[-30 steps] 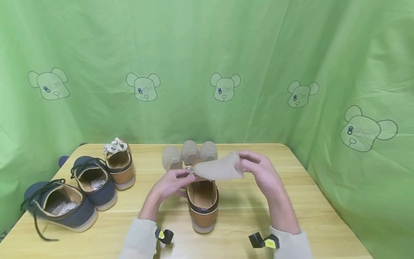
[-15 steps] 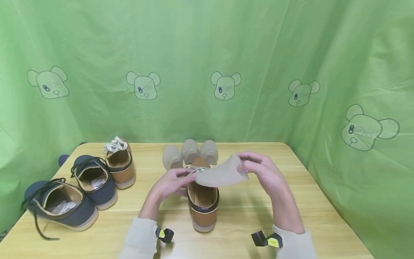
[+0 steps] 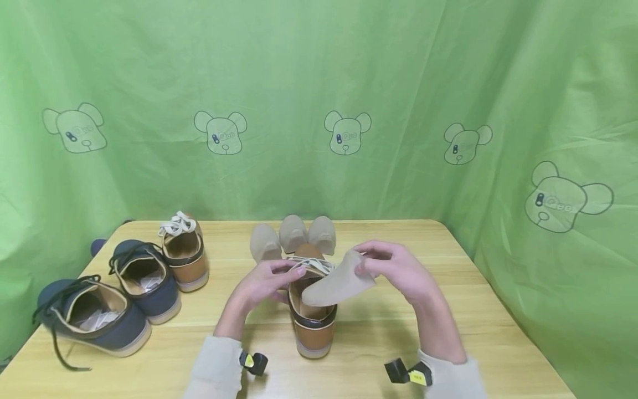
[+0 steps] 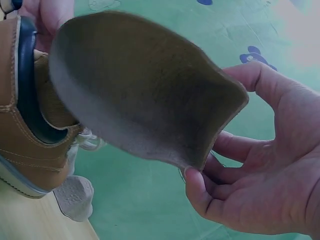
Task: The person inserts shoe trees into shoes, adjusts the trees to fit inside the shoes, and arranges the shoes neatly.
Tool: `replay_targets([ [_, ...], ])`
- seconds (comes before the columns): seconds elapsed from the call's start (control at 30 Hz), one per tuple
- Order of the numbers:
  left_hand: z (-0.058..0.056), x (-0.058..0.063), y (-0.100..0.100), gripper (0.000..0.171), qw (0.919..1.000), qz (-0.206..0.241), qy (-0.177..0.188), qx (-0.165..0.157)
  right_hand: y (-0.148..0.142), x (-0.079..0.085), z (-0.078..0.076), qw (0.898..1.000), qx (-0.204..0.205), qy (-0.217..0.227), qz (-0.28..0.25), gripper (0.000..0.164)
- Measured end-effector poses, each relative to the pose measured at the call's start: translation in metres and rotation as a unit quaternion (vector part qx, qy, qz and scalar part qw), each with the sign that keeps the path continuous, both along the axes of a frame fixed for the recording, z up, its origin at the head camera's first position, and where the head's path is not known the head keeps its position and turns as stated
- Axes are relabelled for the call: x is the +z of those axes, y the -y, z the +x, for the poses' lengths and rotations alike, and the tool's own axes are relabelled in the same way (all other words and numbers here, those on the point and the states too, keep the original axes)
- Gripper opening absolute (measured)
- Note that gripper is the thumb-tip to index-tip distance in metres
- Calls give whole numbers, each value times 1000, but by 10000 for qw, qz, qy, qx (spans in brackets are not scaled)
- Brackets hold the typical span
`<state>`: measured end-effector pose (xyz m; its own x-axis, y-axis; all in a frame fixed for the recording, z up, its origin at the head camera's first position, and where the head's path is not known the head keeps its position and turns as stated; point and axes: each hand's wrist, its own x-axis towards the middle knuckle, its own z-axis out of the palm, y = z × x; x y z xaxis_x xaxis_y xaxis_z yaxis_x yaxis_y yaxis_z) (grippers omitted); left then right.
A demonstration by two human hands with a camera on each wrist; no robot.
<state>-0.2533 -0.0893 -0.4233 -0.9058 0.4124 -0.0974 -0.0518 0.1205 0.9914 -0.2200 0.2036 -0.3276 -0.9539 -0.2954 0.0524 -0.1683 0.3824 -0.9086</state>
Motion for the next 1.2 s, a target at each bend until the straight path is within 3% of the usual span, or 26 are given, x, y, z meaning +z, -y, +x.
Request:
replay_targets([
  [0.73,0,0,-2,54,9999,-135,48,-23,35,-7,7,9968,501,-205,582,49],
  [1.0,-1,-1,-1,53,9999,-141,-37,-44,43,-11,7,9919,646,-354,1033,47],
  [1.2,-2,-2,-1,53,9998,-147,-96,-85,51,-14,7,9907,529,-327,1212,48],
])
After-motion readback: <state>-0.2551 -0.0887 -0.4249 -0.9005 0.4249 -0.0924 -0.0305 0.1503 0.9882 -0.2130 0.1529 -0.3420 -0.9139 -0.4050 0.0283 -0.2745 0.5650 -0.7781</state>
